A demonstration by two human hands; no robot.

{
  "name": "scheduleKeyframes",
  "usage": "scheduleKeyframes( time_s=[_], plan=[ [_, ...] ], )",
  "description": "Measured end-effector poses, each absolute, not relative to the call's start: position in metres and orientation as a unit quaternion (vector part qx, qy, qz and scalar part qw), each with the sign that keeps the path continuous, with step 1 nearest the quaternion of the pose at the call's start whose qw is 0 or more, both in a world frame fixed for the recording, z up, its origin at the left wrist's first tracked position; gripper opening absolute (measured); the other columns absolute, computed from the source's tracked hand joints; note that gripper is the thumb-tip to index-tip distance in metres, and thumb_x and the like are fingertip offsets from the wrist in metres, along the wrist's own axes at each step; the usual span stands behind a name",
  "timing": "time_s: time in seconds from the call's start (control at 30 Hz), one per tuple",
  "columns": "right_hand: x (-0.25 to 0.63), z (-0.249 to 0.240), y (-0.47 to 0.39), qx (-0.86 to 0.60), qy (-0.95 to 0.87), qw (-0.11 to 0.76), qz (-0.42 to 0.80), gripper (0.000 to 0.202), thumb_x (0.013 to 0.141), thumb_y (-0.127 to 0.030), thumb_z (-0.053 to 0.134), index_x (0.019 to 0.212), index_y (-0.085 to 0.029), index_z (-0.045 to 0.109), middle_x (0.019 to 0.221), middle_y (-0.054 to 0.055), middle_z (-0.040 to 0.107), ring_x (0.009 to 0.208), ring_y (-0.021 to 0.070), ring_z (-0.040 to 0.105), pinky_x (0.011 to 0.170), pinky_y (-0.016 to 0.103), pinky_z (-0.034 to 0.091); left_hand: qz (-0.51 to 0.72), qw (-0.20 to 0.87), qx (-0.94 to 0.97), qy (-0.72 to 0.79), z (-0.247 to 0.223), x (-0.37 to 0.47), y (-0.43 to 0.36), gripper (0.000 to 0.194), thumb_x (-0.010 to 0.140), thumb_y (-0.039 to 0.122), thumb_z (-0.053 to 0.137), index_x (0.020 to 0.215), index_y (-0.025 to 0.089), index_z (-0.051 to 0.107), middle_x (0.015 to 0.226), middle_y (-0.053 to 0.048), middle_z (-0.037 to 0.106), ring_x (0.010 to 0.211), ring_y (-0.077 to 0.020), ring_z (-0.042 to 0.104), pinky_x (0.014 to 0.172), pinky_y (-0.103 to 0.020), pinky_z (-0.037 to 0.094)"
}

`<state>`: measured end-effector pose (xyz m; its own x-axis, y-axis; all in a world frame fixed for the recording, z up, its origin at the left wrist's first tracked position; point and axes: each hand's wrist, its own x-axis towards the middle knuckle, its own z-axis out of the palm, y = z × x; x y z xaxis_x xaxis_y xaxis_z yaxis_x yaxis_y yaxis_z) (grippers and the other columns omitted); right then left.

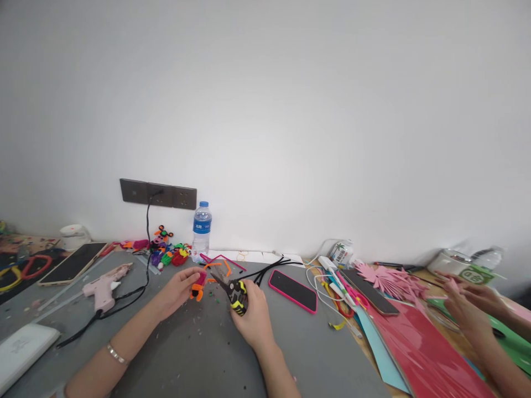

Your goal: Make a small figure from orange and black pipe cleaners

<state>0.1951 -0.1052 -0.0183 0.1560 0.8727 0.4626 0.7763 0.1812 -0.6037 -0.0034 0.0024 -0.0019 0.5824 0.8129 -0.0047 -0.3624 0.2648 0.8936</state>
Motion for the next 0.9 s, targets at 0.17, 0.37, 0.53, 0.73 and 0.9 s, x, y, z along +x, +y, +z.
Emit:
scheduleKeyframes(
  time_s=[0.17, 0.37, 0.53, 0.73, 0.9],
  plan=[
    [0.187, -0.016, -0.108, -0.645, -0.671, 0.365, -0.012, 0.043, 0.063, -0.013, 0.055, 0.105, -0.02, 0.051, 0.098, 0.007, 0.058, 0.09, 0.0261, 0.053, 0.079, 0.036, 0.039, 0.366, 0.766, 0.477, 0.229, -0.002, -0.002, 0.001, 0.027, 0.07, 0.036, 0.078, 0.08, 0.012, 0.071, 0.07, -0.004, 0.067, 0.063, -0.0137, 0.058, 0.061, -0.024, 0.044],
    [0.185, -0.018, -0.11, -0.645, -0.675, 0.352, -0.072, 0.046, 0.06, -0.013, 0.055, 0.106, -0.021, 0.051, 0.1, 0.008, 0.057, 0.092, 0.0268, 0.051, 0.078, 0.036, 0.038, 0.342, 0.779, 0.474, 0.227, -0.002, -0.003, 0.0, 0.027, 0.065, 0.034, 0.082, 0.078, 0.012, 0.074, 0.072, -0.005, 0.07, 0.066, -0.0139, 0.06, 0.066, -0.024, 0.044],
    [0.185, -0.019, -0.111, -0.645, -0.675, 0.35, -0.081, 0.047, 0.06, -0.013, 0.055, 0.106, -0.021, 0.051, 0.098, 0.007, 0.057, 0.091, 0.0258, 0.051, 0.078, 0.035, 0.038, 0.325, 0.793, 0.466, 0.219, 0.0, -0.003, -0.002, 0.029, 0.064, 0.035, 0.083, 0.079, 0.012, 0.075, 0.074, -0.005, 0.071, 0.068, -0.0136, 0.06, 0.069, -0.023, 0.044],
    [0.183, -0.017, -0.111, -0.647, -0.669, 0.356, -0.088, 0.045, 0.061, -0.013, 0.055, 0.105, -0.02, 0.051, 0.094, 0.006, 0.057, 0.088, 0.0253, 0.051, 0.077, 0.035, 0.038, 0.312, 0.795, 0.478, 0.208, 0.004, -0.003, -0.003, 0.027, 0.066, 0.035, 0.081, 0.079, 0.012, 0.075, 0.073, -0.005, 0.07, 0.066, -0.0121, 0.057, 0.065, -0.022, 0.042],
    [0.183, -0.016, -0.111, -0.647, -0.668, 0.357, -0.088, 0.045, 0.061, -0.013, 0.055, 0.105, -0.02, 0.051, 0.094, 0.006, 0.057, 0.087, 0.0251, 0.05, 0.076, 0.035, 0.037, 0.307, 0.798, 0.475, 0.207, 0.003, -0.004, -0.004, 0.028, 0.065, 0.036, 0.082, 0.078, 0.013, 0.075, 0.07, -0.004, 0.068, 0.065, -0.0118, 0.056, 0.063, -0.022, 0.04]
  ],
)
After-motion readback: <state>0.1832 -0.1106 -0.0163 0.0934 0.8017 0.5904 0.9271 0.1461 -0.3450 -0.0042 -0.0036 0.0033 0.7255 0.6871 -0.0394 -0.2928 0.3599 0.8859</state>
